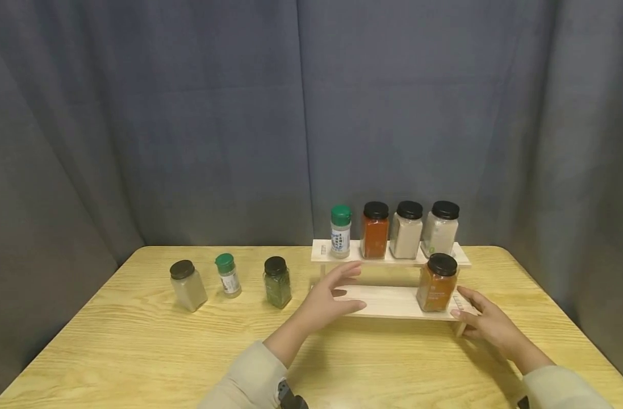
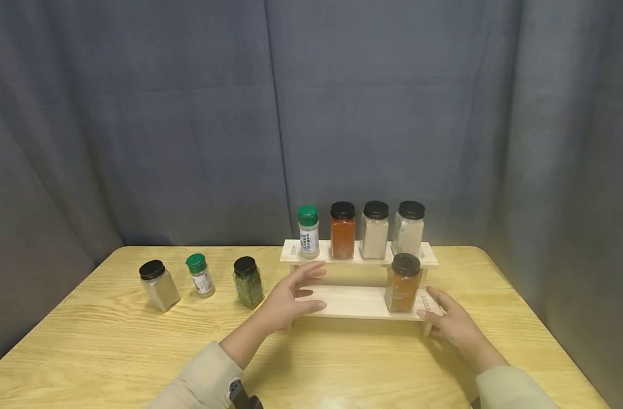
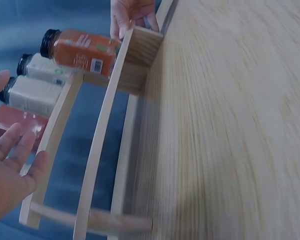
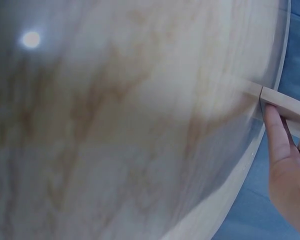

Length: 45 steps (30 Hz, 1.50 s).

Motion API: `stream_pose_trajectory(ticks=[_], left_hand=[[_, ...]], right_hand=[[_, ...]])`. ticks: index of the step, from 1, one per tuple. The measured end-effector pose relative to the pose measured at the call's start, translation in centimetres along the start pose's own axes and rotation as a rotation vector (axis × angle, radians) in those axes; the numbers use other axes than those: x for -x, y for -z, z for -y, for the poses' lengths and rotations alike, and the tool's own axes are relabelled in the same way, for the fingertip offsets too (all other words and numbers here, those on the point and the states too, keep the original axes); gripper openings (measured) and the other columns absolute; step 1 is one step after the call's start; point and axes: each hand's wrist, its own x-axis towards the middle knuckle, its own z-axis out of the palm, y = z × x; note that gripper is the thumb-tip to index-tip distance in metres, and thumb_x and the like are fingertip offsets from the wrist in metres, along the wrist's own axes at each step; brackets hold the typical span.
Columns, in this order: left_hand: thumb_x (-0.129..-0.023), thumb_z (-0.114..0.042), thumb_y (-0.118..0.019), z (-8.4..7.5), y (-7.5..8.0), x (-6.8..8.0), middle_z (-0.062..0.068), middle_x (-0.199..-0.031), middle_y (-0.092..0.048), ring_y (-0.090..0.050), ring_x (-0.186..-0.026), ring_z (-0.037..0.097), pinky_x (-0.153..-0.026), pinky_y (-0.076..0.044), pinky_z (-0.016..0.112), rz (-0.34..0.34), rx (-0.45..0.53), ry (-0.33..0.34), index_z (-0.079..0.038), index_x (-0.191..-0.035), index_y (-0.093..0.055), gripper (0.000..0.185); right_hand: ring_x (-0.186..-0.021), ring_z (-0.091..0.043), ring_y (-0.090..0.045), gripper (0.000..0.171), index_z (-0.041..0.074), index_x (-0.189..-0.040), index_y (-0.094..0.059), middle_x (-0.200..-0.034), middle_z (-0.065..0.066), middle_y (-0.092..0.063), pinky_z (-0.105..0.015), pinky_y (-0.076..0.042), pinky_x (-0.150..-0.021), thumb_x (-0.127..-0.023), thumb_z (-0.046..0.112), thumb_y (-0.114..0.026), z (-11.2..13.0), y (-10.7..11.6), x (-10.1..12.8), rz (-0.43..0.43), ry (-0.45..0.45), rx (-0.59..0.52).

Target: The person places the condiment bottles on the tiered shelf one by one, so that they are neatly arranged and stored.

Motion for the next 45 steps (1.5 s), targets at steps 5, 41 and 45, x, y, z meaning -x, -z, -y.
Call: stream_pose_trajectory(ticks=[5, 41, 45], left_hand=[[-0.075, 0.0, -0.064, 0.1, 1.4, 1.1, 0.017, -0.124, -0.042, -0.04, -0.112, 0.033, -0.091, -0.032, 0.047, -0.035, 0.019, 0.031, -0.005, -0.13, -0.035, 0.063], [-0.075, -0.011, -0.067, 4.5, 9.7, 5.5, 0.012, -0.129, -0.035, -0.029, -0.118, 0.027, -0.095, -0.028, 0.046, -0.424, -0.061, 0.119, -0.012, -0.128, -0.037, 0.061], [-0.074, -0.012, -0.068, 5.2, 9.9, 5.3, 0.008, -0.129, -0.036, -0.027, -0.119, 0.024, -0.095, -0.029, 0.045, -0.458, -0.097, 0.151, -0.013, -0.128, -0.038, 0.061]], right_hand=[[-0.112, -0.053, -0.025, 0.078, -0.007, -0.134, -0.003, -0.131, -0.038, 0.006, -0.043, -0.045, -0.078, -0.085, 0.024, -0.055, -0.1, -0.1, -0.1, 0.0, -0.002, -0.011], [-0.111, -0.055, -0.022, 0.073, -0.007, -0.134, 0.0, -0.131, -0.038, 0.006, -0.046, -0.045, -0.077, -0.088, 0.021, -0.05, -0.3, 0.3, -0.1, 0.019, -0.003, 0.031], [-0.111, -0.055, -0.022, 0.074, -0.007, -0.134, 0.0, -0.131, -0.038, 0.007, -0.045, -0.044, -0.078, -0.088, 0.021, -0.051, -0.2, 0.2, 0.0, 0.025, -0.009, 0.012]])
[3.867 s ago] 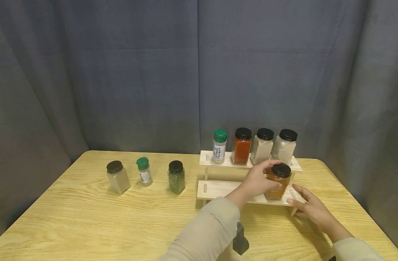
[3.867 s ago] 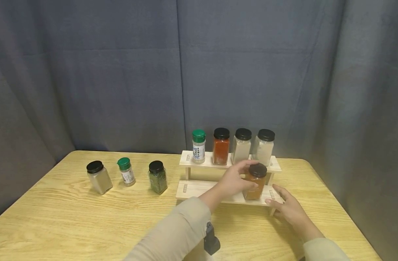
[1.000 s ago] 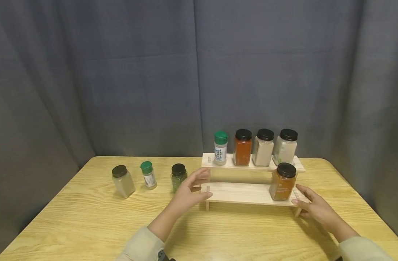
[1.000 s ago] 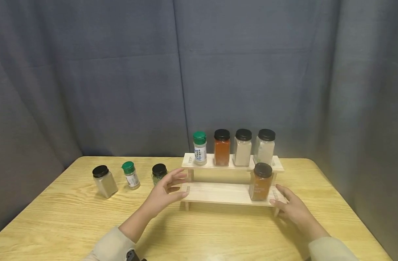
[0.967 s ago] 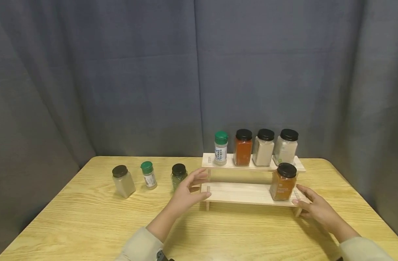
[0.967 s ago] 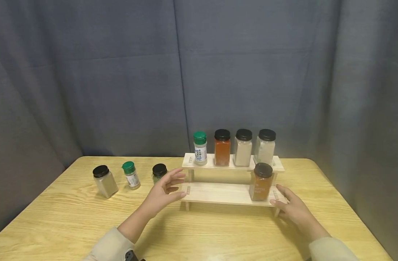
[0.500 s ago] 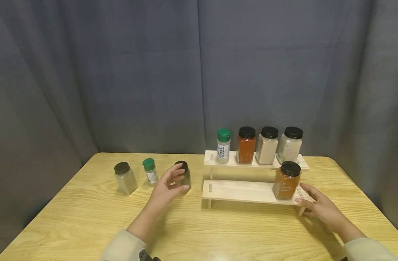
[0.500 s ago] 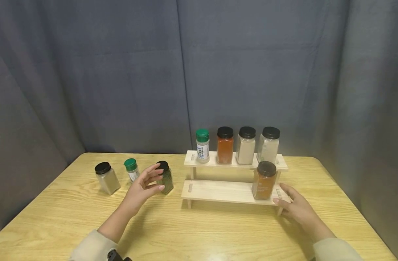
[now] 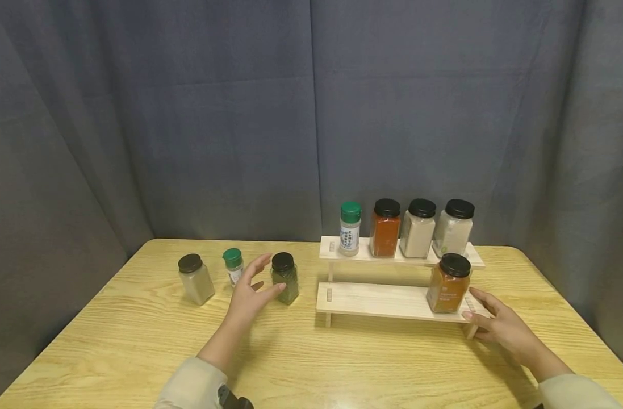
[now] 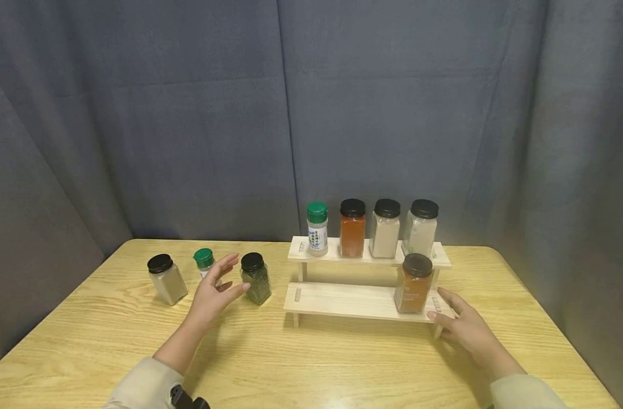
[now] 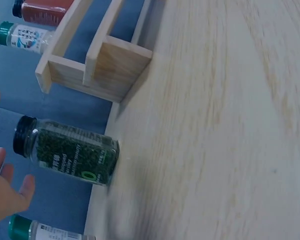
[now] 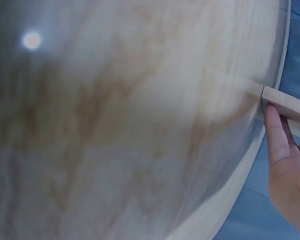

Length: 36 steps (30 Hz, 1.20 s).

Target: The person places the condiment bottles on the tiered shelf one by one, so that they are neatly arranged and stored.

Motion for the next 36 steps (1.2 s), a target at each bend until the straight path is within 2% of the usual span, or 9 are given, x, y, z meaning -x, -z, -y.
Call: stream_pose_trajectory(ticks=[6, 15, 23, 28, 36], left_hand=[[-0.073, -0.013, -0.069, 1.0, -0.1, -0.6, 0.006, -0.13, -0.035, -0.025, -0.12, 0.025, -0.095, -0.027, 0.049, -0.019, -0.041, 0.023, -0.017, -0.128, -0.039, 0.062], [-0.071, -0.011, -0.07, 2.5, -0.9, -1.6, 0.012, -0.131, -0.031, -0.027, -0.119, 0.033, -0.093, -0.025, 0.054, 0.003, -0.043, 0.037, -0.012, -0.13, -0.035, 0.069], [-0.072, -0.008, -0.069, 2.9, -1.5, -2.0, 0.014, -0.13, -0.03, -0.03, -0.117, 0.033, -0.092, -0.028, 0.053, -0.004, -0.053, 0.068, -0.014, -0.13, -0.036, 0.067], [-0.072, -0.008, -0.069, 3.1, -1.8, -2.3, 0.013, -0.131, -0.029, -0.031, -0.116, 0.034, -0.09, -0.031, 0.052, -0.011, -0.072, 0.086, -0.017, -0.129, -0.038, 0.065], [-0.074, -0.001, -0.065, 3.2, -2.1, -2.4, 0.016, -0.126, -0.032, -0.034, -0.113, 0.036, -0.087, -0.037, 0.048, -0.017, -0.083, 0.06, -0.014, -0.13, -0.034, 0.065]], right_hand=[[-0.111, -0.055, -0.023, 0.074, -0.007, -0.134, 0.0, -0.131, -0.038, 0.006, -0.045, -0.044, -0.078, -0.088, 0.021, -0.051, 0.0, -0.1, 0.0, -0.008, -0.001, 0.001], [-0.112, -0.054, -0.022, 0.074, -0.007, -0.134, 0.0, -0.132, -0.037, 0.006, -0.045, -0.044, -0.079, -0.088, 0.021, -0.051, -0.2, 0.0, 0.1, -0.012, -0.005, -0.007], [-0.112, -0.053, -0.023, 0.075, -0.006, -0.134, 0.0, -0.132, -0.037, 0.005, -0.044, -0.044, -0.079, -0.088, 0.022, -0.051, 0.0, -0.2, 0.1, -0.021, -0.016, -0.004], [-0.109, -0.052, -0.031, 0.075, -0.006, -0.134, -0.001, -0.132, -0.038, 0.004, -0.043, -0.045, -0.078, -0.087, 0.022, -0.051, -0.1, -0.2, 0.2, -0.024, -0.018, 0.005], [-0.107, -0.05, -0.036, 0.075, -0.006, -0.134, -0.002, -0.132, -0.038, 0.003, -0.041, -0.046, -0.077, -0.087, 0.022, -0.052, 0.0, -0.1, 0.0, -0.03, 0.007, 0.004]])
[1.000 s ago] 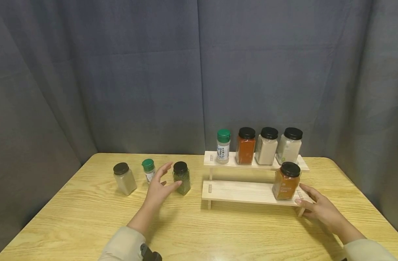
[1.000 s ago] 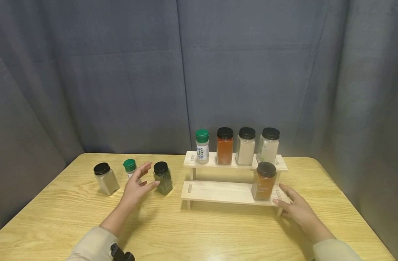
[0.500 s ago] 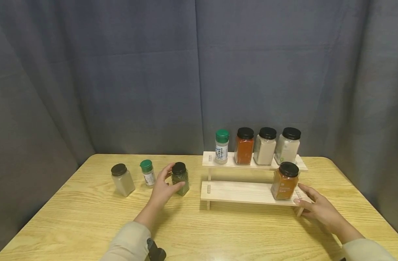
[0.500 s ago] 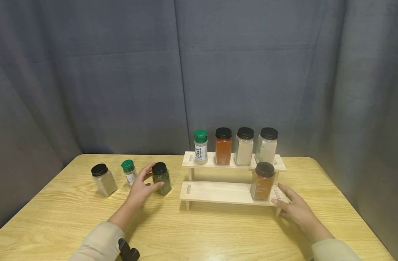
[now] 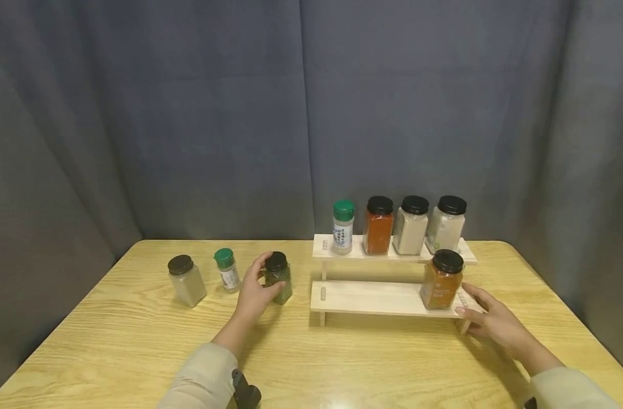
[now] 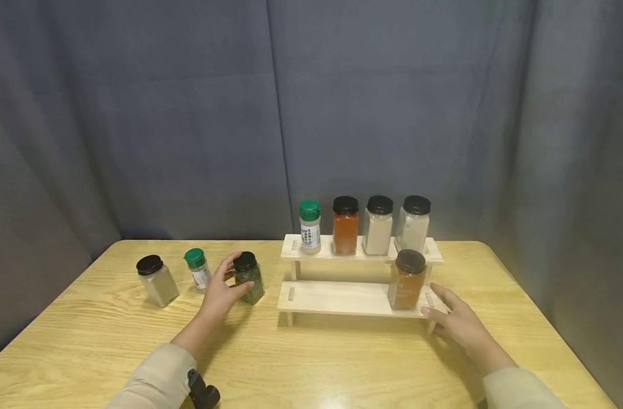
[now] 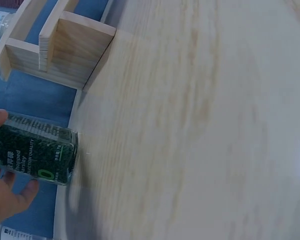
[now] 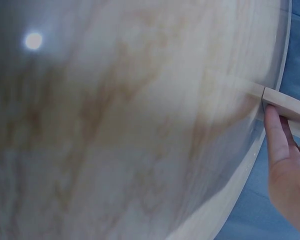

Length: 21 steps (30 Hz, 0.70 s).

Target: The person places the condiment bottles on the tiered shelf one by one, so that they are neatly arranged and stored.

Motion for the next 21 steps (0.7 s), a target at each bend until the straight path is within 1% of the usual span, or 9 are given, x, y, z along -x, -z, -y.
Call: stream_pose_trajectory(ticks=[2, 3, 4, 6, 9, 13, 17, 21], left_hand=[[-0.074, 0.0, -0.065, 0.1, -0.06, -0.01, 0.016, -0.125, -0.033, -0.034, -0.112, 0.036, -0.087, -0.037, 0.049, -0.012, -0.02, -0.016, -0.013, -0.13, -0.033, 0.066], [-0.074, 0.0, -0.065, 0.52, -0.13, -0.15, 0.016, -0.125, -0.033, -0.035, -0.112, 0.036, -0.086, -0.037, 0.049, -0.019, -0.035, -0.029, -0.014, -0.13, -0.033, 0.066], [-0.074, 0.0, -0.065, 0.56, -0.19, -0.15, 0.016, -0.124, -0.034, -0.035, -0.111, 0.036, -0.086, -0.037, 0.049, -0.027, -0.046, -0.038, -0.014, -0.13, -0.033, 0.067], [-0.073, 0.001, -0.065, 0.63, -0.25, -0.13, 0.016, -0.122, -0.035, -0.037, -0.109, 0.037, -0.085, -0.039, 0.049, -0.041, -0.066, -0.061, -0.013, -0.13, -0.032, 0.067], [-0.073, 0.001, -0.065, 0.69, -0.35, -0.09, 0.016, -0.121, -0.036, -0.038, -0.107, 0.036, -0.083, -0.041, 0.047, -0.059, -0.077, -0.082, -0.012, -0.13, -0.033, 0.066], [-0.073, 0.001, -0.065, 0.74, -0.35, -0.19, 0.014, -0.122, -0.037, -0.038, -0.107, 0.032, -0.084, -0.041, 0.044, -0.062, -0.055, -0.076, -0.015, -0.129, -0.035, 0.065], [-0.073, 0.002, -0.065, 0.78, -0.25, -0.25, 0.011, -0.124, -0.037, -0.039, -0.107, 0.029, -0.085, -0.041, 0.042, -0.033, -0.019, -0.066, -0.016, -0.129, -0.036, 0.065], [-0.073, 0.001, -0.066, 0.23, 0.14, -0.12, 0.009, -0.126, -0.037, -0.039, -0.108, 0.027, -0.084, -0.042, 0.04, -0.018, -0.002, -0.065, -0.016, -0.128, -0.037, 0.065]], right_hand=[[-0.105, -0.048, -0.039, 0.074, -0.007, -0.134, -0.002, -0.132, -0.038, 0.001, -0.041, -0.046, -0.077, -0.087, 0.021, -0.052, 0.04, -0.05, -0.08, -0.001, 0.005, -0.01], [-0.104, -0.048, -0.04, 0.074, -0.007, -0.134, -0.003, -0.132, -0.038, 0.001, -0.041, -0.046, -0.077, -0.087, 0.02, -0.052, 0.08, -0.07, -0.1, -0.003, 0.006, -0.015], [-0.104, -0.047, -0.04, 0.074, -0.007, -0.134, -0.003, -0.132, -0.038, 0.0, -0.04, -0.046, -0.077, -0.087, 0.02, -0.053, 0.13, -0.07, -0.13, -0.003, 0.008, -0.02], [-0.105, -0.048, -0.04, 0.074, -0.007, -0.134, -0.003, -0.132, -0.037, -0.001, -0.04, -0.046, -0.077, -0.087, 0.02, -0.053, 0.17, -0.08, -0.18, -0.006, 0.011, -0.026], [-0.107, -0.05, -0.035, 0.074, -0.006, -0.135, -0.003, -0.132, -0.037, 0.001, -0.04, -0.046, -0.078, -0.087, 0.021, -0.053, 0.21, -0.11, -0.22, -0.006, 0.01, -0.018], [-0.109, -0.052, -0.032, 0.075, -0.006, -0.135, -0.002, -0.132, -0.037, 0.004, -0.04, -0.046, -0.078, -0.087, 0.023, -0.053, 0.23, -0.1, -0.22, -0.004, 0.007, -0.009], [-0.108, -0.051, -0.033, 0.075, -0.007, -0.134, -0.003, -0.132, -0.037, 0.002, -0.041, -0.046, -0.078, -0.086, 0.022, -0.053, 0.11, -0.01, -0.13, -0.009, 0.003, -0.017], [-0.108, -0.051, -0.033, 0.074, -0.007, -0.134, -0.003, -0.132, -0.037, 0.001, -0.042, -0.045, -0.078, -0.087, 0.02, -0.053, 0.02, -0.03, -0.15, -0.01, -0.003, -0.025]])
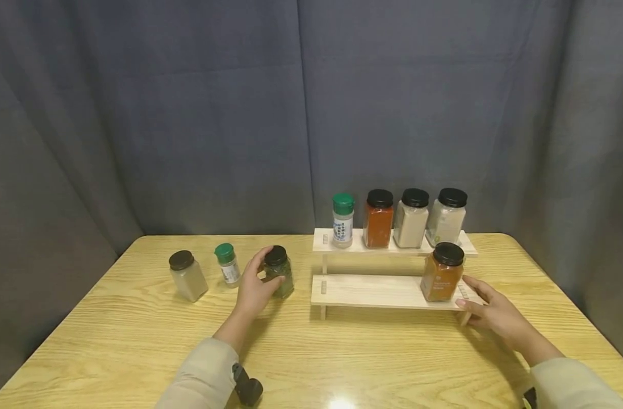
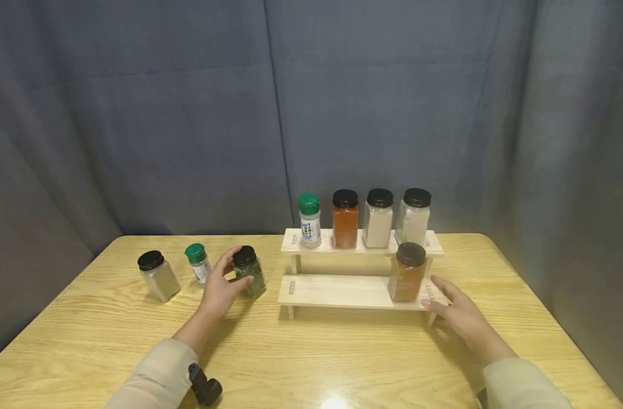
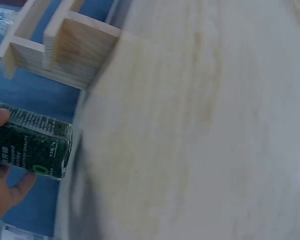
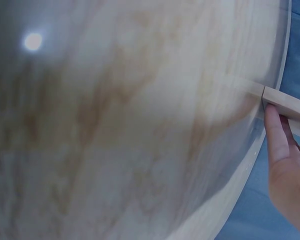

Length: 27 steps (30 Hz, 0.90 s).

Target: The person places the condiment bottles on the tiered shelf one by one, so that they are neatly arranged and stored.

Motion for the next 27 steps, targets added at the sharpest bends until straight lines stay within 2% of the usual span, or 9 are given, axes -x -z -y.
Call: stream_pose_trajectory(ticks=[5, 9, 13, 15, 20, 24, 27], left_hand=[[-0.074, 0.0, -0.065, -1.6, 0.6, 0.3, 0.007, -0.124, -0.039, -0.04, -0.106, 0.025, -0.084, -0.043, 0.036, 0.021, 0.025, -0.015, -0.017, -0.129, -0.037, 0.064], [-0.074, 0.002, -0.064, -3.6, 1.0, 0.9, 0.009, -0.121, -0.041, -0.041, -0.106, 0.026, -0.084, -0.043, 0.037, 0.046, 0.068, -0.025, -0.013, -0.129, -0.037, 0.063], [-0.074, 0.005, -0.063, -5.5, 1.0, 1.7, 0.012, -0.118, -0.044, -0.042, -0.107, 0.027, -0.084, -0.042, 0.038, 0.058, 0.118, -0.012, -0.01, -0.129, -0.038, 0.062], [-0.073, 0.006, -0.063, -5.9, 0.8, 1.8, 0.013, -0.117, -0.045, -0.043, -0.107, 0.027, -0.085, -0.042, 0.038, 0.067, 0.141, -0.014, -0.01, -0.128, -0.038, 0.062], [-0.073, 0.003, -0.065, -5.7, 0.1, 1.6, 0.009, -0.115, -0.046, -0.044, -0.105, 0.025, -0.084, -0.042, 0.037, 0.117, 0.17, -0.028, -0.014, -0.128, -0.04, 0.063], [-0.073, 0.001, -0.066, -5.2, -0.7, 1.3, 0.007, -0.116, -0.046, -0.045, -0.104, 0.023, -0.084, -0.042, 0.037, 0.173, 0.17, -0.075, -0.016, -0.128, -0.04, 0.063], [-0.072, 0.002, -0.065, -5.5, -1.4, 1.2, 0.006, -0.117, -0.047, -0.047, -0.103, 0.022, -0.083, -0.043, 0.038, 0.189, 0.177, -0.12, -0.015, -0.127, -0.041, 0.063]], right_hand=[[-0.109, -0.051, -0.031, 0.073, -0.008, -0.134, -0.002, -0.132, -0.037, 0.0, -0.043, -0.045, -0.078, -0.087, 0.02, -0.052, -0.1, 0.1, 0.0, 0.008, 0.002, 0.004], [-0.11, -0.051, -0.031, 0.073, -0.008, -0.134, -0.002, -0.132, -0.037, 0.0, -0.043, -0.045, -0.078, -0.088, 0.02, -0.051, -0.1, 0.1, 0.0, 0.006, 0.003, 0.011], [-0.109, -0.051, -0.031, 0.073, -0.008, -0.134, -0.003, -0.132, -0.038, -0.001, -0.042, -0.045, -0.078, -0.087, 0.019, -0.052, -0.2, 0.0, -0.1, 0.003, 0.004, 0.001], [-0.11, -0.051, -0.029, 0.073, -0.008, -0.134, -0.002, -0.132, -0.037, 0.0, -0.043, -0.045, -0.078, -0.087, 0.019, -0.052, -0.3, 0.1, -0.1, 0.006, 0.005, -0.005], [-0.111, -0.053, -0.026, 0.074, -0.007, -0.134, -0.003, -0.132, -0.037, 0.002, -0.043, -0.045, -0.079, -0.087, 0.021, -0.052, -0.3, 0.0, -0.1, 0.007, 0.0, -0.009], [-0.11, -0.051, -0.03, 0.074, -0.007, -0.134, -0.004, -0.132, -0.037, 0.0, -0.044, -0.044, -0.079, -0.087, 0.02, -0.053, -0.2, 0.0, -0.1, -0.003, -0.002, -0.015], [-0.11, -0.051, -0.031, 0.073, -0.007, -0.134, -0.004, -0.132, -0.037, 0.0, -0.045, -0.044, -0.079, -0.087, 0.019, -0.052, -0.1, 0.0, -0.1, -0.006, -0.002, -0.015]])
